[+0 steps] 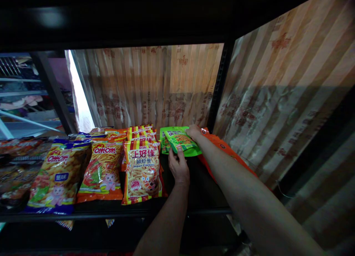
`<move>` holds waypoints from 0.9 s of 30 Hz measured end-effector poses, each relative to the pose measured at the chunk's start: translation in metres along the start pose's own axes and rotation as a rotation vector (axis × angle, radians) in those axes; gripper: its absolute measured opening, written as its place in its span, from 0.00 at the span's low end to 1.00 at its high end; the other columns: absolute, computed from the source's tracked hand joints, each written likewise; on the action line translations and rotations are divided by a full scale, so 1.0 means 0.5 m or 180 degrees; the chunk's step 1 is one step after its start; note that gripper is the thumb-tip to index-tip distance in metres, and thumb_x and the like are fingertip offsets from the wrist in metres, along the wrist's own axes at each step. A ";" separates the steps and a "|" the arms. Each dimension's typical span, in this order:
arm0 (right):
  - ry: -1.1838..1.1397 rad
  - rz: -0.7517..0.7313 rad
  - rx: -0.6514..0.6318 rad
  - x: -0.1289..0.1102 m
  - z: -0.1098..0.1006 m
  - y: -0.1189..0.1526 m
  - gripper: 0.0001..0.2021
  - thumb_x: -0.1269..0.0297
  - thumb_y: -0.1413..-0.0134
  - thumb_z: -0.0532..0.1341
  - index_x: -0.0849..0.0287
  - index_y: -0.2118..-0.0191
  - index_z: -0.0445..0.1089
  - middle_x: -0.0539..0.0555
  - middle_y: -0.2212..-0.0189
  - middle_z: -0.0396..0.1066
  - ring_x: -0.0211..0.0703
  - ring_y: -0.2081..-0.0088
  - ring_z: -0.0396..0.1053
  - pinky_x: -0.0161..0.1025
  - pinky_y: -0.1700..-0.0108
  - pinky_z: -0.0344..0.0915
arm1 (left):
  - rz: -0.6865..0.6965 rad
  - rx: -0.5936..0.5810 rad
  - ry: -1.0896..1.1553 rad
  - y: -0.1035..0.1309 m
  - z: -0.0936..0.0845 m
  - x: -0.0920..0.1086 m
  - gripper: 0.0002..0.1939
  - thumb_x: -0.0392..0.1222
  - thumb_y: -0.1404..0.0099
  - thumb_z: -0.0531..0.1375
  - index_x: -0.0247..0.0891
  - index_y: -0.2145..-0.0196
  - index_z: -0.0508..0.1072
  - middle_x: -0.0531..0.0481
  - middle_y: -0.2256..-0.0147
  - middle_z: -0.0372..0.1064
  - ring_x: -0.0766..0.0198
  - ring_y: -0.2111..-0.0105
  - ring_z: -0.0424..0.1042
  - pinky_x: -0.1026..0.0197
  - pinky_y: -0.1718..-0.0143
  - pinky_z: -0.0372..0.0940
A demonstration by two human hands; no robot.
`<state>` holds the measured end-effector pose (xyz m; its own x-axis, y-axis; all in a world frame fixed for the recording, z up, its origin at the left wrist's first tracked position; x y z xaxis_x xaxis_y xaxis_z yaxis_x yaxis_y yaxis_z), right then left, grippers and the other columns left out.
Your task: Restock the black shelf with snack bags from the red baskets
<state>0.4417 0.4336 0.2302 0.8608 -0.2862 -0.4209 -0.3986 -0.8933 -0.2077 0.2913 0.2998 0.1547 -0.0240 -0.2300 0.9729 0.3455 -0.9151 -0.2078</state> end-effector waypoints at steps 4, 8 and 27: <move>0.0107 -0.0070 -0.0027 -0.002 -0.006 0.006 0.15 0.68 0.49 0.59 0.68 0.57 0.74 0.66 0.55 0.73 0.51 0.53 0.70 0.34 0.56 0.63 | -0.0006 -0.0229 0.0186 0.008 0.001 0.017 0.24 0.51 0.36 0.50 0.30 0.51 0.68 0.40 0.67 0.74 0.60 0.70 0.75 0.63 0.70 0.67; 0.0144 -0.0106 -0.0081 -0.002 0.005 0.014 0.15 0.69 0.49 0.58 0.67 0.57 0.75 0.65 0.55 0.73 0.50 0.52 0.70 0.34 0.56 0.62 | 0.0014 -0.0368 0.0256 0.010 0.003 0.026 0.21 0.50 0.36 0.49 0.31 0.56 0.70 0.41 0.68 0.74 0.61 0.73 0.74 0.64 0.73 0.66; -0.1239 0.0455 -0.0800 0.001 0.053 0.033 0.08 0.68 0.48 0.59 0.67 0.66 0.73 0.55 0.77 0.73 0.38 0.78 0.69 0.32 0.74 0.65 | -0.0274 -0.0168 -0.0414 -0.003 -0.007 0.010 0.19 0.47 0.38 0.49 0.32 0.64 0.74 0.35 0.62 0.74 0.52 0.60 0.71 0.56 0.55 0.62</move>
<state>0.4273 0.4277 0.2033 0.6015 -0.3041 -0.7388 -0.3742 -0.9243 0.0757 0.2875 0.2990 0.1597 0.0716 -0.1082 0.9915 0.2974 -0.9466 -0.1248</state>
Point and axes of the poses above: each hand's wrist, its own y-axis away from the middle knuckle, its own z-axis out of the palm, x = y × z, the point moved 5 cm from there along -y, towards the middle knuckle
